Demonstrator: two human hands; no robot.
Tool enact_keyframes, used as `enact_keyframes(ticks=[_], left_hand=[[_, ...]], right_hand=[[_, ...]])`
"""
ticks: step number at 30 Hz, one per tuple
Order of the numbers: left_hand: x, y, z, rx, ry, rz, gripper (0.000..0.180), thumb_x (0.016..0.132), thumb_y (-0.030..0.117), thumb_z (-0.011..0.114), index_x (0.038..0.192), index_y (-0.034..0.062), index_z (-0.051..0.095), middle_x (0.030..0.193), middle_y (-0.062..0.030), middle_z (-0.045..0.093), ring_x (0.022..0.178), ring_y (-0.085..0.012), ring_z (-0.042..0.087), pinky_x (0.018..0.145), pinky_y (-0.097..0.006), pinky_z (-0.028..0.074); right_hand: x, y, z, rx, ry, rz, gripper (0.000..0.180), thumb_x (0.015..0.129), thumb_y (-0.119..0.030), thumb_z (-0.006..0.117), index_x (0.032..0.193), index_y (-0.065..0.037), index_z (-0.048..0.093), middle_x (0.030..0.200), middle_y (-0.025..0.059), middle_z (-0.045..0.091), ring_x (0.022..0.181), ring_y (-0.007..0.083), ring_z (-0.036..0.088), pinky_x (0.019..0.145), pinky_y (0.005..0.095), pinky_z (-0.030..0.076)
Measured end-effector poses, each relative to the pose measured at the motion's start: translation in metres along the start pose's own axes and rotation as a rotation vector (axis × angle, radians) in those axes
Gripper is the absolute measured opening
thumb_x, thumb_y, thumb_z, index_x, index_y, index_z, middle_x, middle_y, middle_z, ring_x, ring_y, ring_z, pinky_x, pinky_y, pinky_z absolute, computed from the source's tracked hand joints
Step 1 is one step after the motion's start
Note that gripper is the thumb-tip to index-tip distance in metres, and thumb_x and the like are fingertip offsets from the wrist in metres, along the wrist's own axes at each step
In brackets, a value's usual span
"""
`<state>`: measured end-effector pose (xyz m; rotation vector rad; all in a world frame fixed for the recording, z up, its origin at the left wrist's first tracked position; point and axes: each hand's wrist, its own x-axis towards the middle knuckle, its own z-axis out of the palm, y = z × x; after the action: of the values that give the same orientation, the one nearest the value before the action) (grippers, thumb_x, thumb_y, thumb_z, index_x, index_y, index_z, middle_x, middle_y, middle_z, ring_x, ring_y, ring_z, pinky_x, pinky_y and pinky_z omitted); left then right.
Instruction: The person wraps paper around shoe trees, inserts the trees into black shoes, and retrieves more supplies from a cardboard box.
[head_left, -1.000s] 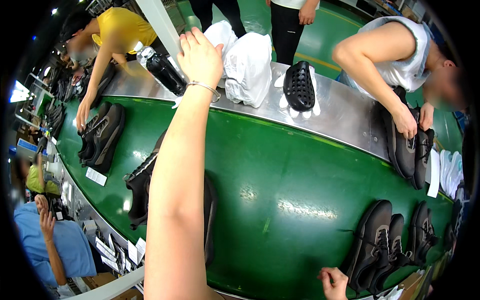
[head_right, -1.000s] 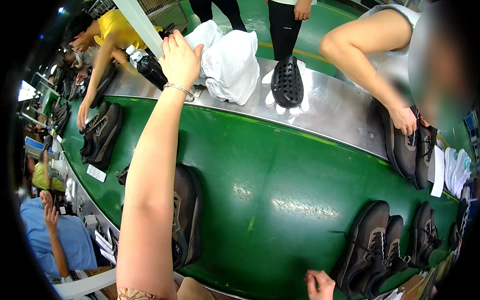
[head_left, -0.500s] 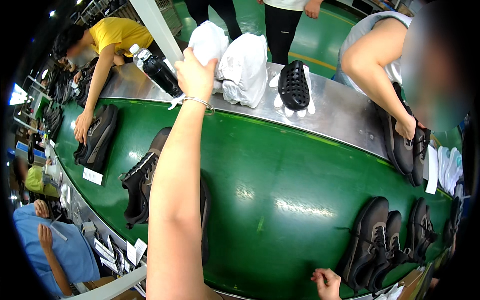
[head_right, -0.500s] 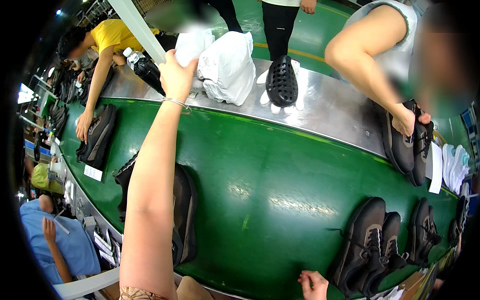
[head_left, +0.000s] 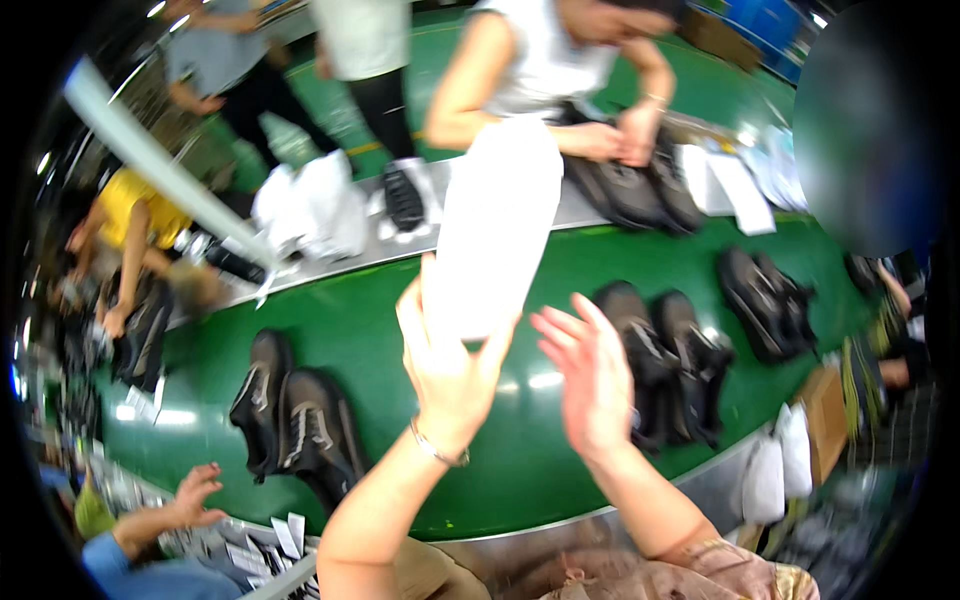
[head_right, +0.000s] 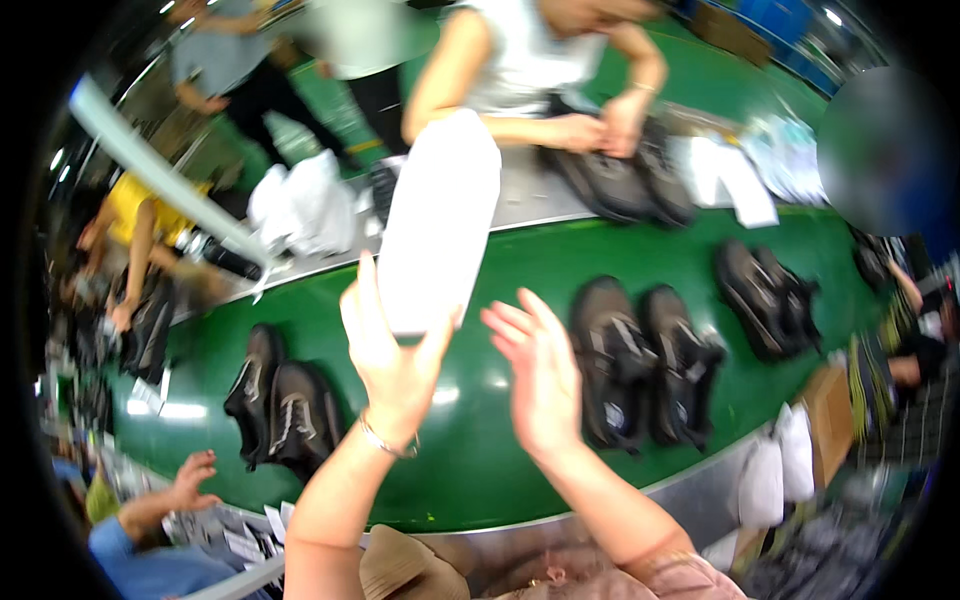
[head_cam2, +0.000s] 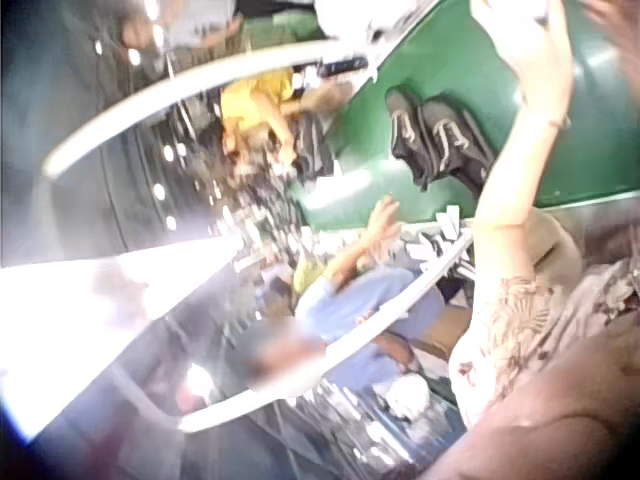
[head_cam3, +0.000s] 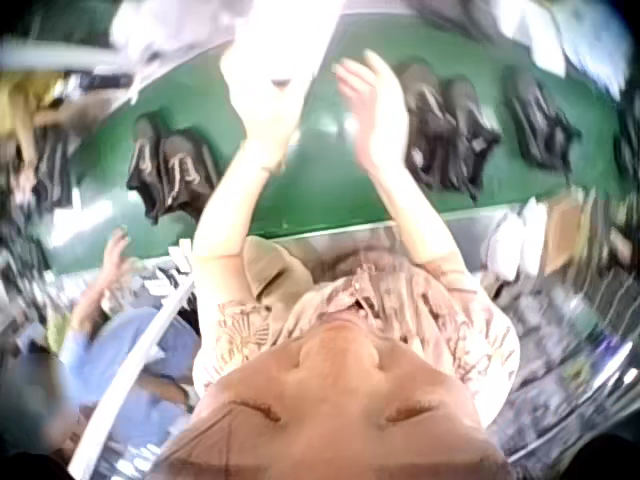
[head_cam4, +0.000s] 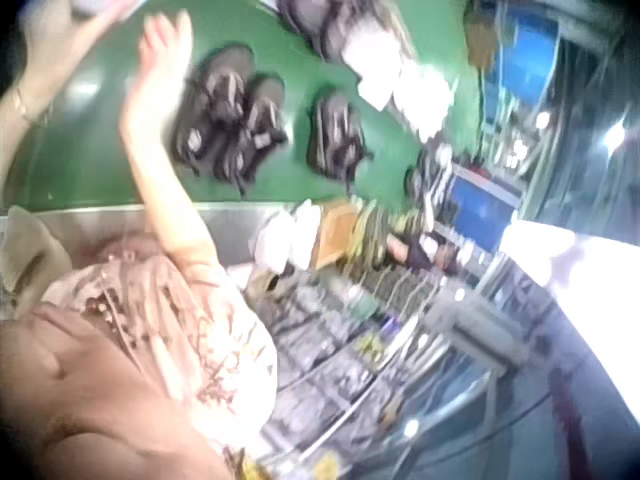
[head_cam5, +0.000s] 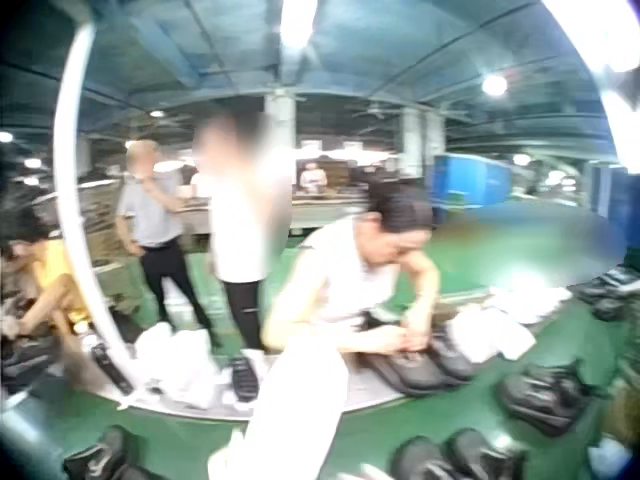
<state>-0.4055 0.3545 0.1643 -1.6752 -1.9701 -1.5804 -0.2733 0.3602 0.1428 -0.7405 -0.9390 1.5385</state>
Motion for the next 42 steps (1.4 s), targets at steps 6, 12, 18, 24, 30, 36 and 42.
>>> enact_keyframes(ticks=[6, 12, 18, 24, 30, 36, 42], left_hand=[[-0.105, 0.119, 0.015, -0.165, -0.372, 0.036, 0.074, 0.072, 0.017, 0.072, 0.13, -0.0091, 0.033, 0.113, -0.0246, 0.041, 0.101, -0.0357, 0.047, 0.087, -0.041, 0.041], [-0.153, 0.152, 0.028, -0.868, -0.373, -0.904, 0.059, 0.088, 0.029, 0.058, 0.131, -0.0015, 0.033, 0.111, -0.0127, 0.053, 0.099, -0.0195, 0.054, 0.082, -0.033, 0.047], [-0.219, 0.174, 0.03, -1.563, -0.564, -1.459, 0.059, 0.079, 0.026, 0.064, 0.123, -0.0053, 0.041, 0.112, -0.018, 0.056, 0.101, -0.0283, 0.058, 0.087, -0.039, 0.048], [-0.233, 0.173, 0.036, -1.133, -0.451, -1.349, 0.042, 0.077, 0.017, 0.064, 0.111, -0.004, 0.05, 0.099, -0.0149, 0.061, 0.087, -0.0265, 0.061, 0.081, -0.039, 0.05], [-0.284, 0.179, 0.056, -1.05, -0.371, -1.39, 0.041, 0.082, 0.028, 0.055, 0.112, -0.0001, 0.05, 0.106, -0.0134, 0.057, 0.095, -0.0259, 0.057, 0.083, -0.041, 0.049], [-0.273, 0.195, 0.05, -0.835, -0.48, -1.446, 0.053, 0.079, 0.041, 0.055, 0.112, 0.0011, 0.044, 0.107, -0.0166, 0.052, 0.097, -0.0341, 0.056, 0.084, -0.048, 0.047], [-0.264, 0.17, 0.068, -0.939, -0.542, -1.371, 0.048, 0.083, 0.028, 0.059, 0.118, -0.0023, 0.045, 0.105, -0.012, 0.056, 0.097, -0.0245, 0.056, 0.087, -0.038, 0.045]], right_hand=[[-0.045, -0.047, -0.071, -0.104, 0.425, -0.149, 0.025, 0.097, -0.022, 0.041, 0.111, -0.003, 0.049, 0.1, 0.0032, 0.053, 0.09, 0.0106, 0.049, 0.079, 0.0243, 0.042], [-0.133, -0.066, -0.168, 0.088, 0.22, 0.466, 0.02, 0.09, -0.011, 0.047, 0.105, -0.001, 0.055, 0.096, 0.005, 0.06, 0.086, 0.0119, 0.059, 0.077, 0.0261, 0.048], [-0.199, -0.072, -0.197, 0.623, 0.244, 0.982, 0.026, 0.095, -0.019, 0.039, 0.111, -0.003, 0.053, 0.105, 0.0076, 0.06, 0.099, 0.0147, 0.059, 0.084, 0.0325, 0.05], [-0.222, -0.038, -0.251, 0.177, 0.29, 0.817, 0.041, 0.093, -0.032, 0.047, 0.123, -0.004, 0.044, 0.102, 0.0063, 0.056, 0.096, 0.0152, 0.055, 0.081, 0.0293, 0.048], [-0.264, -0.064, -0.253, -0.39, -0.033, 0.099, 0.08, 0.075, -0.027, 0.073, 0.136, -0.004, 0.025, 0.128, 0.0165, 0.039, 0.121, 0.0256, 0.036, 0.102, 0.0382, 0.03], [-0.279, -0.063, -0.241, -0.285, 0.174, 0.419, 0.083, 0.07, -0.024, 0.076, 0.132, -0.004, 0.024, 0.119, 0.0217, 0.045, 0.112, 0.031, 0.046, 0.094, 0.0388, 0.038], [-0.262, -0.061, -0.23, -0.303, 0.362, 0.168, 0.077, 0.068, -0.022, 0.079, 0.123, 0.0, 0.029, 0.108, 0.0198, 0.051, 0.102, 0.0247, 0.052, 0.086, 0.0363, 0.045]])
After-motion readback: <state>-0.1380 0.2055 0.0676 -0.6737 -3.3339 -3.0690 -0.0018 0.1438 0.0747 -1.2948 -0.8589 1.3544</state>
